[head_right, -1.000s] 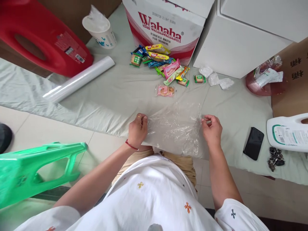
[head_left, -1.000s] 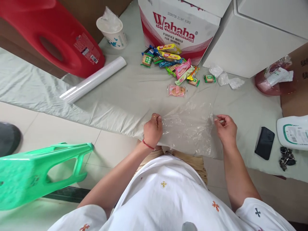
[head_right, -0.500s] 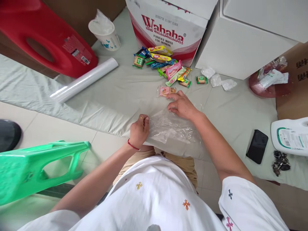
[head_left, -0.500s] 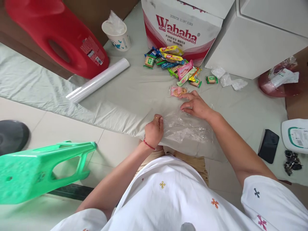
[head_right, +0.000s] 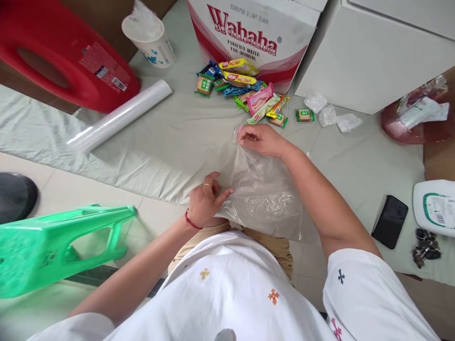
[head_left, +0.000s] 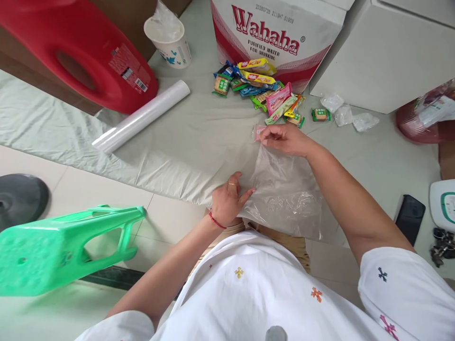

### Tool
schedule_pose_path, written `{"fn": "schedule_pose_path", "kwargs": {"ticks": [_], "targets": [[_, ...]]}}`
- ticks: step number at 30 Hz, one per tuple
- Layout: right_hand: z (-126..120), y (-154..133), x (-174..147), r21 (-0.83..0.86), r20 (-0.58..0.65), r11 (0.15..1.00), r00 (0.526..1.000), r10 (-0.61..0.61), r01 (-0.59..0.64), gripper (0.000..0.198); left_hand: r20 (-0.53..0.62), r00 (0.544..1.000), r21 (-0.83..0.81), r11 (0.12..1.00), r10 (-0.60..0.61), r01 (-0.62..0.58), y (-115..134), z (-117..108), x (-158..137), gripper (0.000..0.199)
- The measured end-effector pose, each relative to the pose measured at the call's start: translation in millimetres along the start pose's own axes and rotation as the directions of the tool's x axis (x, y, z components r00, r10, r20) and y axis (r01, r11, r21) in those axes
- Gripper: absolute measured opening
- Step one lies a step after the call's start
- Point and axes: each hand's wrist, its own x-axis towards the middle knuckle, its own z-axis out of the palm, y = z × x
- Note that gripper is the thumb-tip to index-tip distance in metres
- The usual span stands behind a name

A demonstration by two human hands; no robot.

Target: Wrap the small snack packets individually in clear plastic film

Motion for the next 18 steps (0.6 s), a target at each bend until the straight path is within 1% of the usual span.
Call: {"fn": "schedule_pose_path", "kwargs": {"ticks": [2,3,4,5,7,9,10,11,15,18], "targets": [[7.7,-1.2,14.4,-0.107,0.012,0.994,1.0,-0.025,0.026,0.021,-0.169,0.983,0.071,0.996,0.071,-0.06,-0.1,-5.0,-1.4,0.056],[11.0,-2.2,21.7,-0.176,0.031,0.983,0.998,-0.046,0.051,0.019,-0.226,0.965,0.112,0.987,0.136,-0.113,0.1,-8.6,-0.8,0.052],[13.9,-3.2,28.9,-0.247,0.055,0.966,0.996,-0.067,0.079,0.018,-0.246,0.944,0.15,0.971,0.219,-0.186,0.4,-12.6,0.8,0.046],[16.2,-4.0,35.7,-0.313,0.082,0.944,0.993,-0.081,0.102,0.017,-0.23,0.922,0.175,0.945,0.312,-0.276,0.8,-16.6,3.2,0.04],[19.3,-4.7,47.3,-0.425,0.118,0.897,0.99,-0.08,0.123,0.018,-0.127,0.871,0.167,0.876,0.474,-0.452,1.6,-23.4,8.5,0.031],[21.3,-3.6,55.5,-0.51,0.122,0.853,0.991,-0.057,0.112,0.021,-0.008,0.82,0.094,0.817,0.572,-0.569,1.7,-27.8,12.1,0.027],[22.0,-2.4,58.3,-0.546,0.113,0.831,0.993,-0.047,0.101,0.022,0.034,0.804,0.056,0.802,0.593,-0.594,1.1,-29.2,12.2,0.027],[22.7,-0.9,60.3,-0.578,0.101,0.811,0.994,-0.04,0.091,0.023,0.06,0.799,0.032,0.799,0.599,-0.601,-0.1,-30.4,11.0,0.027],[27.0,6.8,63.1,-0.677,0.066,0.734,0.998,-0.018,0.058,0.027,0.061,0.831,0.029,0.831,0.553,-0.555,-9.9,-39.4,-2.9,0.022],[32.6,11.1,64.3,-0.709,0.053,0.704,0.999,-0.006,0.042,0.031,0.112,0.86,0.005,0.865,0.498,-0.502,-16.8,-54.2,-9.1,0.02]]}}
